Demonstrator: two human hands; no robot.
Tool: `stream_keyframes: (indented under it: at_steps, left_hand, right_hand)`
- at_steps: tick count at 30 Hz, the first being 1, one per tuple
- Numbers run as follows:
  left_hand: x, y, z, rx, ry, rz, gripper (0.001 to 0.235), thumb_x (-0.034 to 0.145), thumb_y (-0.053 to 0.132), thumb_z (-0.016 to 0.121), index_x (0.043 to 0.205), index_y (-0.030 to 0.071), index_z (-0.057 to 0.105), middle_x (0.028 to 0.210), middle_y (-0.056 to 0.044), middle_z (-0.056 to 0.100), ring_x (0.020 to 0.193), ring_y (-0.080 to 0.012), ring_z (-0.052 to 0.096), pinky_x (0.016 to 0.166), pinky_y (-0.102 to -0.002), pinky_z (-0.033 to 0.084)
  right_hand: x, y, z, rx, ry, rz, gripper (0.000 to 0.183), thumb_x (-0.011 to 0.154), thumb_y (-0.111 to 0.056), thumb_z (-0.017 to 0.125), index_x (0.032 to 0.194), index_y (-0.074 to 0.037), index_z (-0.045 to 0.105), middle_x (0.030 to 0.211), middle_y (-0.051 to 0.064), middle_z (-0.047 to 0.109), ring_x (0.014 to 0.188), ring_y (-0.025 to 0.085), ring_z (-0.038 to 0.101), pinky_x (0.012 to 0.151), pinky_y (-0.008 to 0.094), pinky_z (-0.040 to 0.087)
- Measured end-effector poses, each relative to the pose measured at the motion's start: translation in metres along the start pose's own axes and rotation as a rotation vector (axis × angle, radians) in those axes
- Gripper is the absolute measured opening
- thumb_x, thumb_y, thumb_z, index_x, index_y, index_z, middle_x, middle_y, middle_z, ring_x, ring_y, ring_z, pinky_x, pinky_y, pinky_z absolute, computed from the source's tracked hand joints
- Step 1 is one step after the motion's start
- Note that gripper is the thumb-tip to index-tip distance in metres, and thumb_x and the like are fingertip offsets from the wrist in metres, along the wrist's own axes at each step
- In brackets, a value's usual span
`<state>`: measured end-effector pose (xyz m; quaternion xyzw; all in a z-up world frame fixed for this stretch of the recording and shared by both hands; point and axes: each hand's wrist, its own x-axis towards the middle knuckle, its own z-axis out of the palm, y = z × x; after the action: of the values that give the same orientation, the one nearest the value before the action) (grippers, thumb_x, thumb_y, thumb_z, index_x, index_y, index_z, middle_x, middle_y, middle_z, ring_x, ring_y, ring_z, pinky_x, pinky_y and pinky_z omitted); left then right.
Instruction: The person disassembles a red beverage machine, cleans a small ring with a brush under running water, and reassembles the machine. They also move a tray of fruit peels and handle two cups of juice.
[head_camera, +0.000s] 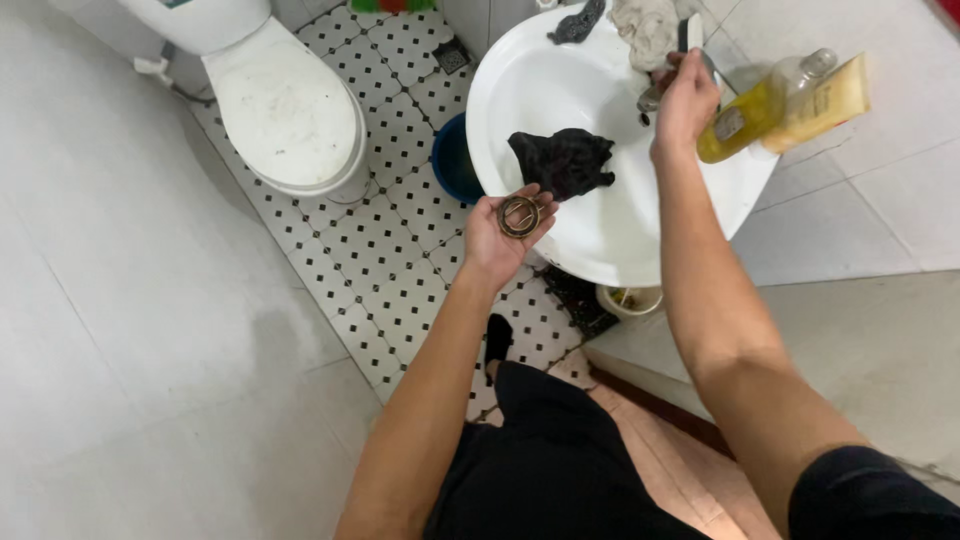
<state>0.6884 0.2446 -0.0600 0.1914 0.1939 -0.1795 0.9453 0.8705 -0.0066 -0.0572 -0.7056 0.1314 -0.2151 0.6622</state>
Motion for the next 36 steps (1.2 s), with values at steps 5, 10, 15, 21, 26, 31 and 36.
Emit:
stream_keyframes:
  at_steps: [5,10,15,21,26,31,36]
  left_hand:
    - [0.085,0.028,-0.008,0.023,-0.010,-0.070,0.055,0.097,0.024,0.026,0.126,-0.009,0.059,0.116,-0.025,0.069,0.110,-0.0378,0.068,0.099,-0.048,0.057]
    - [0.150,0.058,-0.015,0.127,0.034,-0.202,0.053,0.097,0.022,0.028,0.128,-0.006,0.060,0.117,-0.024,0.069,0.111,-0.0367,0.068,0.099,-0.048,0.057]
    - [0.205,0.094,-0.021,0.219,0.029,-0.349,0.052,0.095,0.022,0.029,0.128,-0.007,0.058,0.118,-0.025,0.068,0.113,-0.0381,0.067,0.102,-0.048,0.056]
    - [0.259,0.135,-0.011,0.319,0.068,-0.536,0.052,0.096,0.021,0.029,0.132,-0.006,0.056,0.119,-0.025,0.066,0.113,-0.0371,0.065,0.103,-0.049,0.054]
    - [0.300,0.132,0.002,0.387,0.014,-0.701,0.052,0.095,0.020,0.030,0.131,-0.006,0.056,0.118,-0.025,0.066,0.110,-0.0379,0.066,0.102,-0.050,0.055]
    - [0.318,0.085,0.016,0.428,-0.075,-0.895,0.048,0.094,0.021,0.033,0.126,-0.006,0.058,0.113,-0.024,0.068,0.106,-0.0380,0.068,0.100,-0.049,0.055]
    - [0.335,0.041,0.024,0.479,-0.112,-0.975,0.046,0.094,0.023,0.034,0.121,-0.004,0.059,0.108,-0.021,0.071,0.102,-0.0357,0.069,0.098,-0.048,0.055]
  right_hand:
    - [0.000,0.043,0.035,-0.355,-0.372,0.025,0.041,0.106,-0.034,0.057,0.099,0.001,0.076,0.083,0.008,0.075,0.074,0.014,0.068,0.071,0.030,0.055]
    - [-0.038,0.132,0.055,-0.925,-0.554,-0.151,0.080,0.069,-0.043,0.091,0.131,-0.002,0.063,0.121,0.032,0.064,0.107,0.052,0.062,0.088,0.050,0.048]
    - [-0.042,0.188,0.066,-0.871,-0.638,0.146,0.097,0.069,-0.039,0.085,0.149,0.001,0.048,0.115,0.030,0.069,0.108,0.042,0.066,0.097,0.042,0.051]
    - [-0.042,0.149,0.079,-0.699,-0.226,0.530,0.040,0.075,-0.026,0.074,0.108,-0.004,0.076,0.100,0.021,0.076,0.093,0.031,0.074,0.087,0.038,0.057]
    - [-0.046,0.071,0.045,-0.625,0.195,0.538,0.033,0.078,-0.020,0.074,0.104,-0.001,0.075,0.096,0.016,0.072,0.082,0.027,0.070,0.073,0.037,0.057]
    - [-0.059,0.032,-0.028,-0.582,0.641,0.430,0.036,0.080,-0.010,0.072,0.115,-0.002,0.070,0.102,0.017,0.071,0.086,0.024,0.069,0.073,0.033,0.057]
    - [-0.041,0.023,-0.070,-0.817,0.650,0.153,0.041,0.085,-0.010,0.078,0.123,0.000,0.067,0.113,0.017,0.070,0.098,0.028,0.071,0.077,0.036,0.060]
